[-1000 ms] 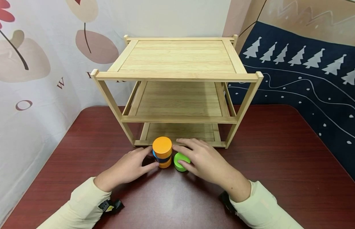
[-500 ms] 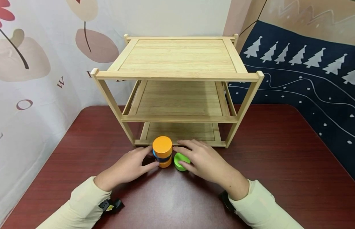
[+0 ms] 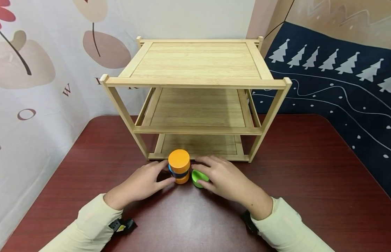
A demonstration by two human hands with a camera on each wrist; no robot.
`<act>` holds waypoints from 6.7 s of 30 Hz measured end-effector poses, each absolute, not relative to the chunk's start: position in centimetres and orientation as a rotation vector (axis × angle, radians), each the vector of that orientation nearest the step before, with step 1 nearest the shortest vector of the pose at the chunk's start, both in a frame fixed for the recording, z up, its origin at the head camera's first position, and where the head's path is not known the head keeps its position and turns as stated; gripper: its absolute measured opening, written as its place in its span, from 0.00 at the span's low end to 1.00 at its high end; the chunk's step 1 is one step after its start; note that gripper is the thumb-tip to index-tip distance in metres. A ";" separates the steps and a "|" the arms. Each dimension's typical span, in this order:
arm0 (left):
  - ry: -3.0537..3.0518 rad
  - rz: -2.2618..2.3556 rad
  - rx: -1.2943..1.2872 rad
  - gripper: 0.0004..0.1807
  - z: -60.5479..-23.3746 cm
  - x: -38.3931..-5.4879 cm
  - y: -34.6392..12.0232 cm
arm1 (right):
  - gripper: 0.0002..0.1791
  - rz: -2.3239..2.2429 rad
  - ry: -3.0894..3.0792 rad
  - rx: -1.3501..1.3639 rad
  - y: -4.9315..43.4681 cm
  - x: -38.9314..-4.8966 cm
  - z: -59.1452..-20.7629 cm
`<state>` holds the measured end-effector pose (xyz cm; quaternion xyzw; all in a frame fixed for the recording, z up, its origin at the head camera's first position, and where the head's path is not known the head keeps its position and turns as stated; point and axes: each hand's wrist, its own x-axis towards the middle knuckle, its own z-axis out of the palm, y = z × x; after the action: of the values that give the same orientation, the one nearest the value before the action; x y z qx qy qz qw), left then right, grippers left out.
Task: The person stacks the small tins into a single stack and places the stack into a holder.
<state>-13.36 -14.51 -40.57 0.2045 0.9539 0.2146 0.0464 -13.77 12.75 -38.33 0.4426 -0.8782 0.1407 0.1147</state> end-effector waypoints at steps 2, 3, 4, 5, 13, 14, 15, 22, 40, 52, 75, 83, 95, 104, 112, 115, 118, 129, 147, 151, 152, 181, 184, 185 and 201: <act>2.911 0.655 0.620 0.27 -40.6 -13.3 -14.5 | 0.22 0.416 -2.562 1.304 12.7 -13.8 -38.4; 2.910 0.654 0.618 0.27 -40.6 -13.3 -14.5 | 0.22 0.416 -2.559 1.308 12.7 -13.7 -38.4; 2.911 0.653 0.615 0.27 -40.6 -13.3 -14.5 | 0.22 0.416 -2.556 1.312 12.7 -13.8 -38.5; 2.911 0.654 0.614 0.27 -40.6 -13.3 -14.5 | 0.22 0.415 -2.555 1.317 12.7 -13.8 -38.5; 2.914 0.658 0.621 0.26 -40.6 -13.3 -14.5 | 0.23 0.419 -2.584 1.338 12.7 -13.7 -38.8; 2.915 0.659 0.624 0.26 -40.6 -13.3 -14.5 | 0.23 0.421 -2.588 1.340 12.7 -13.7 -38.8; 2.917 0.659 0.627 0.26 -40.6 -13.3 -14.5 | 0.23 0.419 -2.591 1.341 12.7 -13.7 -38.8; 2.920 0.664 0.638 0.25 -40.6 -13.3 -14.6 | 0.23 0.413 -2.589 1.345 12.6 -13.8 -38.9; 2.929 0.652 0.663 0.25 -40.8 -13.5 -14.6 | 0.21 0.355 -2.642 1.337 12.8 -13.6 -39.0; 2.913 0.649 0.648 0.26 -40.7 -13.5 -14.5 | 0.18 0.335 -2.612 1.363 12.8 -13.7 -39.3; 2.917 0.661 0.664 0.24 -40.8 -13.5 -14.6 | 0.19 0.331 -2.612 1.359 12.8 -13.8 -39.4; 2.919 0.652 0.672 0.25 -40.8 -13.5 -14.6 | 0.19 0.352 -2.624 1.358 12.8 -13.7 -39.2; 2.925 0.655 0.699 0.25 -40.8 -13.6 -14.5 | 0.19 0.347 -2.636 1.355 12.8 -13.9 -39.4; 2.922 0.647 0.686 0.26 -40.8 -13.6 -14.5 | 0.19 0.335 -2.619 1.361 12.8 -13.9 -39.4; 2.925 0.646 0.696 0.25 -40.9 -13.6 -14.5 | 0.18 0.338 -2.603 1.371 12.8 -13.9 -39.4; 2.925 0.653 0.705 0.25 -40.8 -13.7 -14.5 | 0.18 0.338 -2.603 1.371 12.8 -13.8 -39.4; 2.931 0.655 0.712 0.24 -40.8 -13.7 -14.5 | 0.18 0.338 -2.609 1.369 12.9 -13.8 -39.3; 2.926 0.648 0.701 0.25 -40.9 -13.6 -14.5 | 0.18 0.345 -2.613 1.371 12.8 -13.7 -39.2; 2.918 0.650 0.707 0.25 -40.8 -13.6 -14.6 | 0.19 0.342 -2.614 1.385 12.8 -13.6 -39.1; 2.918 0.654 0.713 0.25 -40.8 -13.6 -14.6 | 0.19 0.346 -2.619 1.389 12.8 -13.6 -39.2; 2.917 0.657 0.714 0.25 -40.8 -13.6 -14.6 | 0.19 0.346 -2.620 1.390 12.8 -13.6 -39.2; 2.914 0.664 0.720 0.26 -40.7 -13.6 -14.6 | 0.22 0.364 -2.599 1.378 12.8 -13.7 -38.8; 2.916 0.662 0.721 0.26 -40.8 -13.6 -14.6 | 0.22 0.364 -2.595 1.377 12.9 -13.7 -38.7; 2.917 0.662 0.722 0.26 -40.8 -13.6 -14.6 | 0.22 0.365 -2.594 1.376 12.9 -13.7 -38.7; 2.917 0.661 0.714 0.24 -40.8 -13.7 -14.5 | 0.23 0.352 -2.583 1.387 12.8 -13.6 -38.7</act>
<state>-13.66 -14.54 -40.78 0.2322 0.9481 0.2149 0.0334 -13.58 12.81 -38.65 0.4676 -0.8709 0.1188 0.0941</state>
